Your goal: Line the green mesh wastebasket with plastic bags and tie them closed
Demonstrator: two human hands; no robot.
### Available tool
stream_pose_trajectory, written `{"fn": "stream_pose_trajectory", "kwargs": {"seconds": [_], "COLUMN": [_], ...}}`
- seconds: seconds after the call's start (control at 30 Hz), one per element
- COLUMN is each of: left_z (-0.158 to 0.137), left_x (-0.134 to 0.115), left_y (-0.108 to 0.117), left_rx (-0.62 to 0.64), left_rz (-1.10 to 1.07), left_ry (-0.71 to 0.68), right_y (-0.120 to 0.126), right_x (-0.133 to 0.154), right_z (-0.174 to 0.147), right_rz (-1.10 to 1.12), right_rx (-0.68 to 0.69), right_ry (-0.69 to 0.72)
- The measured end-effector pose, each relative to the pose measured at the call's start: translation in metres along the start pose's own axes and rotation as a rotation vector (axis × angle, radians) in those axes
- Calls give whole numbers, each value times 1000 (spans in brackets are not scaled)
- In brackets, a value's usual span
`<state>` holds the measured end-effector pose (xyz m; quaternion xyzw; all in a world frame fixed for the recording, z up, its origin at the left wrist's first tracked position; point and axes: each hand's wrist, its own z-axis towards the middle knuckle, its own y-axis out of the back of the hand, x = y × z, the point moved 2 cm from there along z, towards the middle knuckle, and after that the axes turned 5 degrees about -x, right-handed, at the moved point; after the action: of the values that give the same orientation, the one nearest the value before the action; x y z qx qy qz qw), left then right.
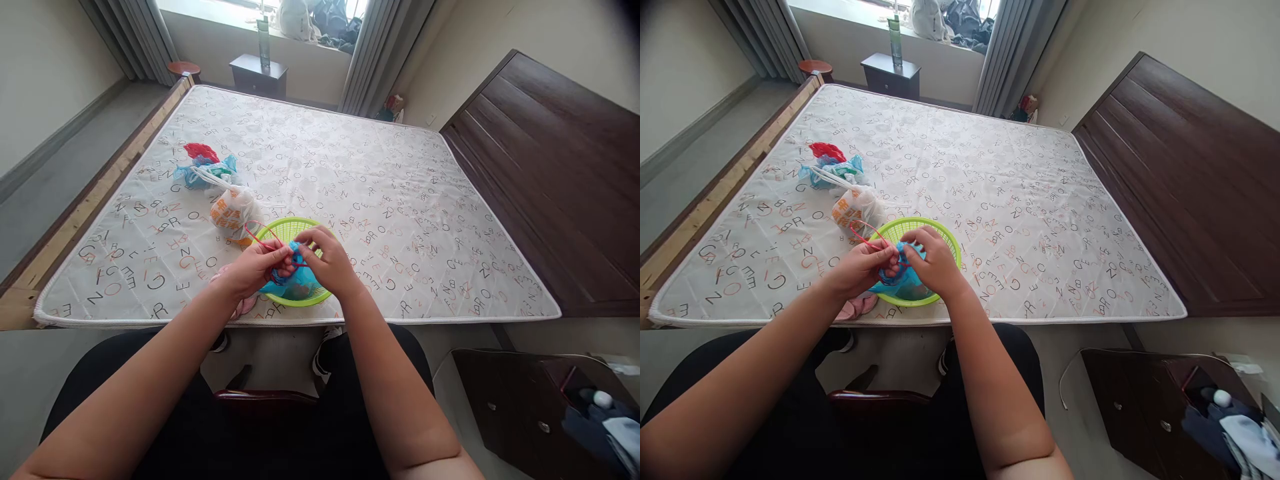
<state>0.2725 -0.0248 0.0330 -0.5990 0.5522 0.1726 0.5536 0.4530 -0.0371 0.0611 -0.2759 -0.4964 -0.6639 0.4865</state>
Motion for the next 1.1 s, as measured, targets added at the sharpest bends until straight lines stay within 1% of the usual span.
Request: {"fn": "stream_pose_trajectory", "kwargs": {"seconds": [0.03, 0.07, 0.1, 0.17, 0.27, 0.37, 0.43, 0.53, 0.6, 0.67, 0.73, 0.8, 0.87, 0.93, 1.0, 1.1], "left_z": [-2, -4, -5, -7, -8, -8, -7, -6, -6, -7, -8, -9, -10, -10, -10, -10], "left_x": [-1, -3, -4, -7, -9, -11, -11, -8, -5, -3, -2, -1, 1, 3, 5, 7], "left_y": [0, -1, -1, 0, -1, -1, 0, 2, 2, 0, -4, -6, -7, -6, -4, -3], "left_rx": [38, 71, 98, 119, 95, 86, 80, 69, 71, 96, 128, 148, 150, 123, 70, 34], "left_rz": [97, 198, 305, 533, 843, 1009, 1041, 1032, 1013, 998, 989, 988, 1002, 1034, 1070, 1084], "left_ry": [4, -3, -22, -96, -270, -485, -616, -780, -869, -926, -960, -982, -982, -962, -940, -911], "right_y": [-1, -2, -4, -7, -8, -5, -3, -3, -6, -9, -10, -11, -12, -11, -9, 0], "right_x": [-1, -2, -5, -10, -17, -21, -24, -28, -33, -37, -41, -42, -40, -37, -35, -38], "right_z": [0, 1, 1, 0, -1, -1, -1, -2, -3, -5, -6, -6, -5, -4, -2, 3], "right_rz": [2, 13, 29, 54, 66, 110, 144, 215, 307, 410, 476, 511, 561, 643, 732, 848], "right_rx": [-7, 13, 53, 142, 192, 218, 245, 283, 301, 288, 241, 205, 191, 157, 57, -169], "right_ry": [10, 2, -28, -138, -310, -403, -446, -517, -571, -608, -610, -580, -547, -524, -518, -542]}}
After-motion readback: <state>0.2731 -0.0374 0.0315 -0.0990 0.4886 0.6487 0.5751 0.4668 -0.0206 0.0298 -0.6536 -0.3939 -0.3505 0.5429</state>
